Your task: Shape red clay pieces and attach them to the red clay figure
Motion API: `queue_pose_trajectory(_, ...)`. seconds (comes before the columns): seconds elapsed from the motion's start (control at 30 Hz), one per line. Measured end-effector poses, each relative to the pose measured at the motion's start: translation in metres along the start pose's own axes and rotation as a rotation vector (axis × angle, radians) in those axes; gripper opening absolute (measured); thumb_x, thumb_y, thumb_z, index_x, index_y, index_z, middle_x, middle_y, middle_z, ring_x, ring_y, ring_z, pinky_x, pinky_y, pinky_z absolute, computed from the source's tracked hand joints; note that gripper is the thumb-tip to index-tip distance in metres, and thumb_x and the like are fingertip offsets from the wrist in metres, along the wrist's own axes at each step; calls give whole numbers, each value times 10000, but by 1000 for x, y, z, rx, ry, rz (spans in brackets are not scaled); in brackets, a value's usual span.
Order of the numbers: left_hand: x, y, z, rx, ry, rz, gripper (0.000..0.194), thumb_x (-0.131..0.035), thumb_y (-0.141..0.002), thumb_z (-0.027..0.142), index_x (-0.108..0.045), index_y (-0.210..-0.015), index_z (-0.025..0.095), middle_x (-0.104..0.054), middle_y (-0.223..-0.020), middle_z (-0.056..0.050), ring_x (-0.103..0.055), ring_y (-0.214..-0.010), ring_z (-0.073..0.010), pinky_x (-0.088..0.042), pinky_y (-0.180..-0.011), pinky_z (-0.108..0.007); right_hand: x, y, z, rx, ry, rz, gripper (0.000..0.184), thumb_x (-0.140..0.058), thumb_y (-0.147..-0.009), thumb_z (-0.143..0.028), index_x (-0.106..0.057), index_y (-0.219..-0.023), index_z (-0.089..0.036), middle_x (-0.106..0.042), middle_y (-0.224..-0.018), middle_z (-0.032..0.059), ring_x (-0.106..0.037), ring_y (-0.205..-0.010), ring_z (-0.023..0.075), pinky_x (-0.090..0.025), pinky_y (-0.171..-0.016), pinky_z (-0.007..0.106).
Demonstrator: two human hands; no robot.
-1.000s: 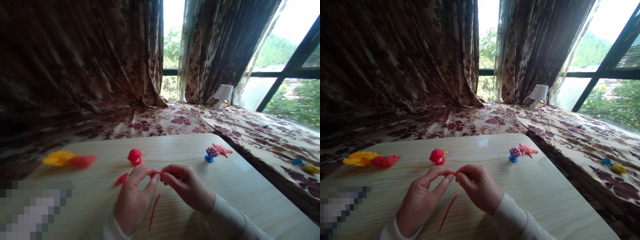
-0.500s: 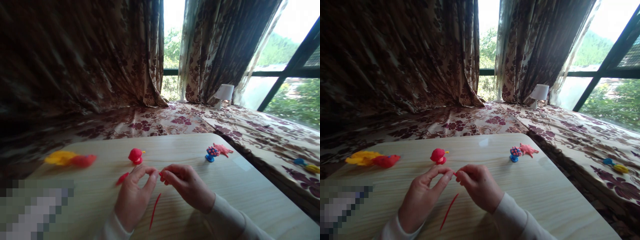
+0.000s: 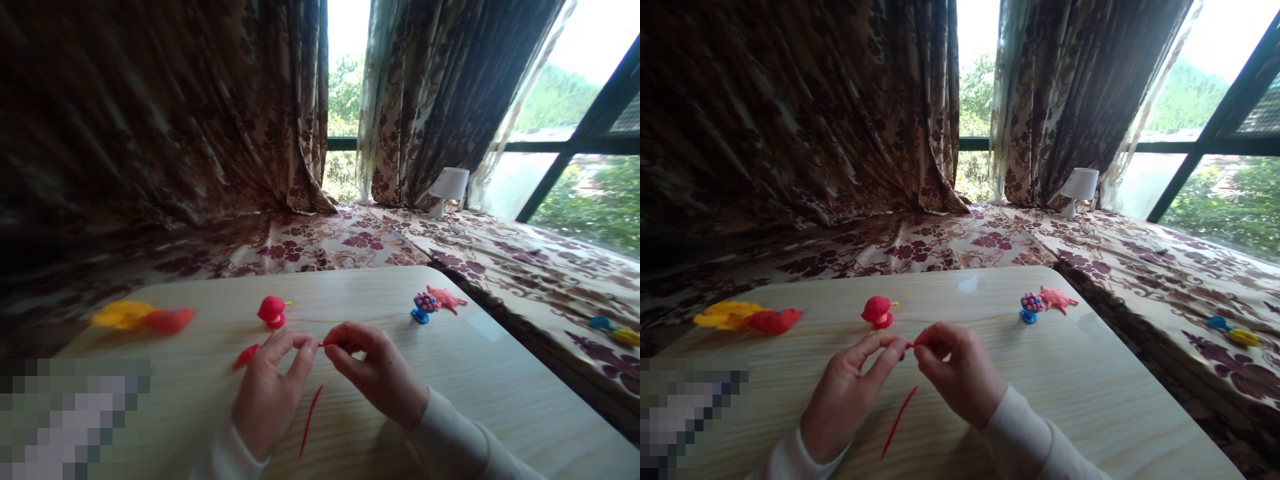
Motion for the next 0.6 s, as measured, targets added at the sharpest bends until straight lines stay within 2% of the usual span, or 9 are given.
queue_pose_trajectory(0.3, -4, -2, -3, 90, 51, -69, 188, -556, -763, 341, -664, -704, 199, -693, -695, -2, -622, -683, -168, -483, -741, -277, 1, 3, -4, 223, 251, 42, 108, -548, -771, -100, -618, -739, -175, -584, -687, -5, -548, -638, 106, -425, -616, 207)
queue_pose_trajectory(0.6, -6, -1, -8, 162, 145, -109, 183, -580, -734, 343, -663, -702, 183, -688, -687, -4, -619, -682, -165, -481, -691, -257, 2, 6, -9, 256, 347, 47, 119, -536, -765, -90, -606, -722, -176, -571, -695, 2, -534, -645, 114, -410, -623, 218)
Point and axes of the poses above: each hand's wrist, its own y-axis away from the middle knuckle, its own x-axis out of the back of the hand, z = x × y, the point moved 3 cm from there along -y, towards the middle knuckle
